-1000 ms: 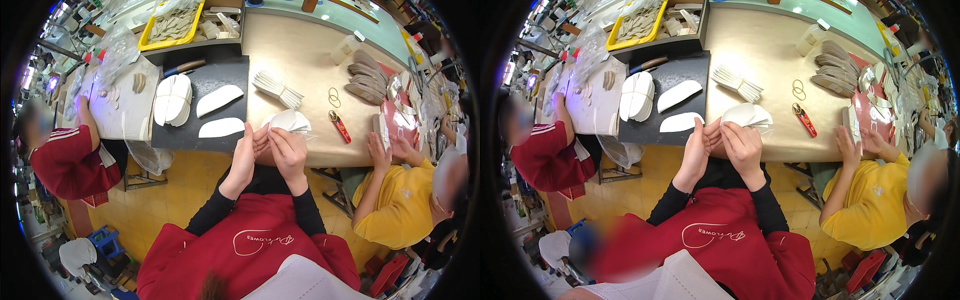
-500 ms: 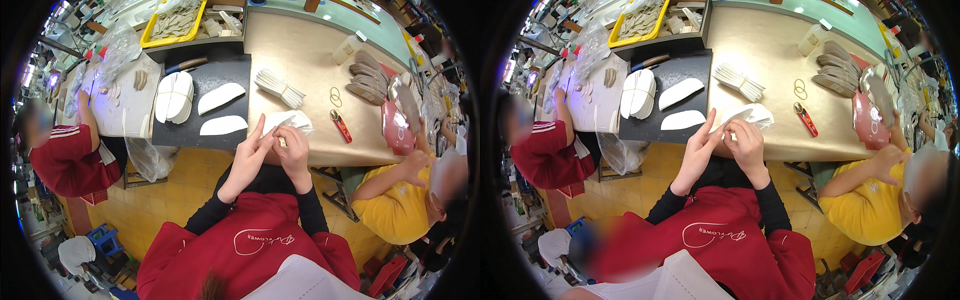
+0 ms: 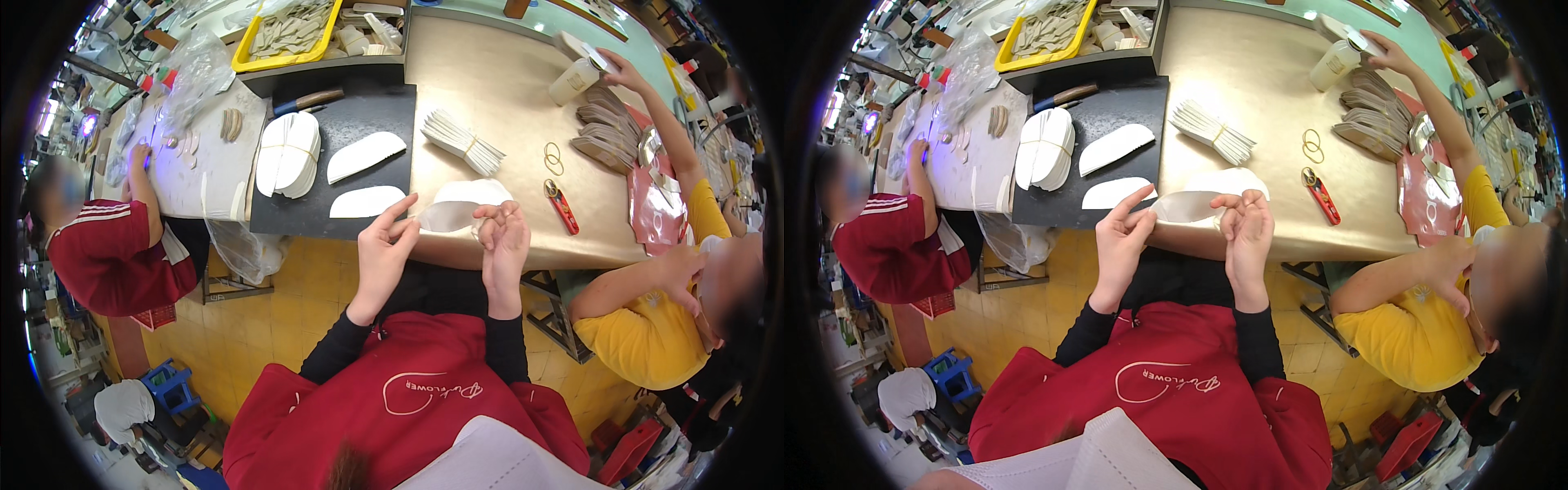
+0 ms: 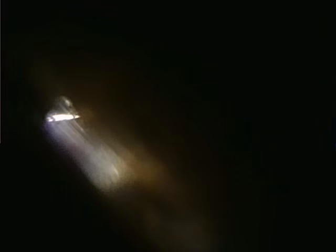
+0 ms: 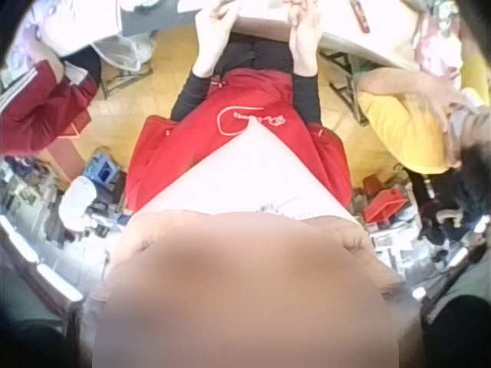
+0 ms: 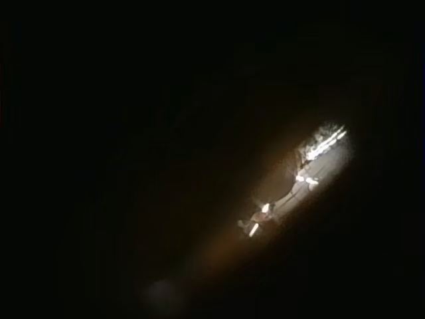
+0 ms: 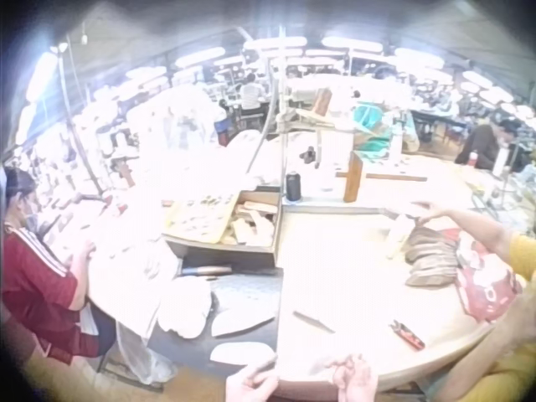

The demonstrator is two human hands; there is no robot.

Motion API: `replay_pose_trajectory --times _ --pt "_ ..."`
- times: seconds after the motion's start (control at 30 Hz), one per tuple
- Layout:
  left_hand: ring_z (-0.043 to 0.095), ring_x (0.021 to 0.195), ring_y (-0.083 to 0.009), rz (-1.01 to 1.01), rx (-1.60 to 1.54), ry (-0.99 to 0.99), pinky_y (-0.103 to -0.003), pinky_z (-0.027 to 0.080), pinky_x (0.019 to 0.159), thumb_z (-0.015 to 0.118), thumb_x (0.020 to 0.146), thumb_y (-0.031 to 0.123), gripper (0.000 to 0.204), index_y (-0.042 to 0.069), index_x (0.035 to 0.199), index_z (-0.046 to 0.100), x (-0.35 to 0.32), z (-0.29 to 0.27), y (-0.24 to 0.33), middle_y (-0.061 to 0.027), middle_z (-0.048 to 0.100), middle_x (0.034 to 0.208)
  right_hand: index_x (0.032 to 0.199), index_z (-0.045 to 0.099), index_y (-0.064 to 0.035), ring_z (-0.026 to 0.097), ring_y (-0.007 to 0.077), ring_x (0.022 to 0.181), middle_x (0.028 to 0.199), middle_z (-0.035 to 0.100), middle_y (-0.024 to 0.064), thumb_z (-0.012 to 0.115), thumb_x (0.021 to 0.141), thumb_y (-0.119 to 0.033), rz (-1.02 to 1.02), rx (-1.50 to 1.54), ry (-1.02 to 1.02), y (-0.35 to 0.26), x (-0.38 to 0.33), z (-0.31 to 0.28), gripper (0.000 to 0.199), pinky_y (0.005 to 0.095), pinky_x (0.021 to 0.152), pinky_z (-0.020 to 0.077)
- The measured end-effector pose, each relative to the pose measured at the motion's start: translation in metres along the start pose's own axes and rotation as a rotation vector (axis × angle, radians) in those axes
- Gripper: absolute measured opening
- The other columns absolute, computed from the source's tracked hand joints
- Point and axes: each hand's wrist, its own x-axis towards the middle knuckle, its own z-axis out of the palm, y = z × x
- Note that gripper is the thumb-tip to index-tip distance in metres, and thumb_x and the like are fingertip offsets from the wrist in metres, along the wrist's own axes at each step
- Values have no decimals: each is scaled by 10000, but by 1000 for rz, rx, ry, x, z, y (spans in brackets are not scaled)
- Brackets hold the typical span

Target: The person picks white semi-circular items from a stack and places them into small clear plastic bags. They seal each bag and set it aside on the table. The process is repeated continuously with multiple items.

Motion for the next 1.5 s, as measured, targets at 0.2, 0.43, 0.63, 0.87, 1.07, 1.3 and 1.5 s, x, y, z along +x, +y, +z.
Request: replay_pose_trajectory --times 0.2,0.43,0.63,0.87,1.07,1.3,1.5 --pt "658 890 -63 66 25 -17 -200 507 776 644 944 32 211 -55 1126 703 -3 7 -5 -79 747 974 1042 580 -16 404 28 691 1002 600 20 706 859 39 -49 -370 -208 14 -14 18 229 178 634 377" --pt "676 836 -71 51 50 59 -196 512 733 660 921 20 183 -55 1075 724 -5 -4 -9 -87 753 920 877 598 -7 502 61 759 835 556 -7 661 919 10 -274 -536 73 27 1 -2 78 203 678 405" --pt "678 826 -97 85 -14 309 -210 521 763 670 904 4 205 -90 1082 709 12 -60 -21 -119 741 924 966 568 -34 528 91 787 986 623 49 571 997 -67 -408 -309 486 -3 32 -56 45 227 738 443" --pt "641 1145 -248 232 609 482 -337 486 985 668 901 42 313 -41 1203 670 21 -98 -24 -156 690 1219 973 536 -34 537 99 806 1029 642 114 493 954 29 -513 9 557 -32 30 -104 79 218 700 422" --pt "611 1129 -332 522 695 184 -411 457 992 683 867 96 230 15 1082 696 22 -31 -31 -130 686 1178 946 530 -44 385 64 589 890 604 83 486 924 43 -299 79 220 -12 9 -94 99 204 504 309" --pt "429 1323 -337 509 1101 110 -558 205 1160 764 819 256 239 42 911 713 59 28 -51 -109 587 1237 1000 578 -10 452 58 636 860 604 63 530 942 -4 -166 -242 151 -7 -16 -37 76 191 548 341" --pt "580 1187 -309 632 906 160 -504 290 1139 726 873 199 164 41 913 747 52 25 -34 -89 689 1128 1006 722 1 629 100 747 939 672 53 658 887 34 -337 -809 3 -6 -20 -12 139 228 638 480"
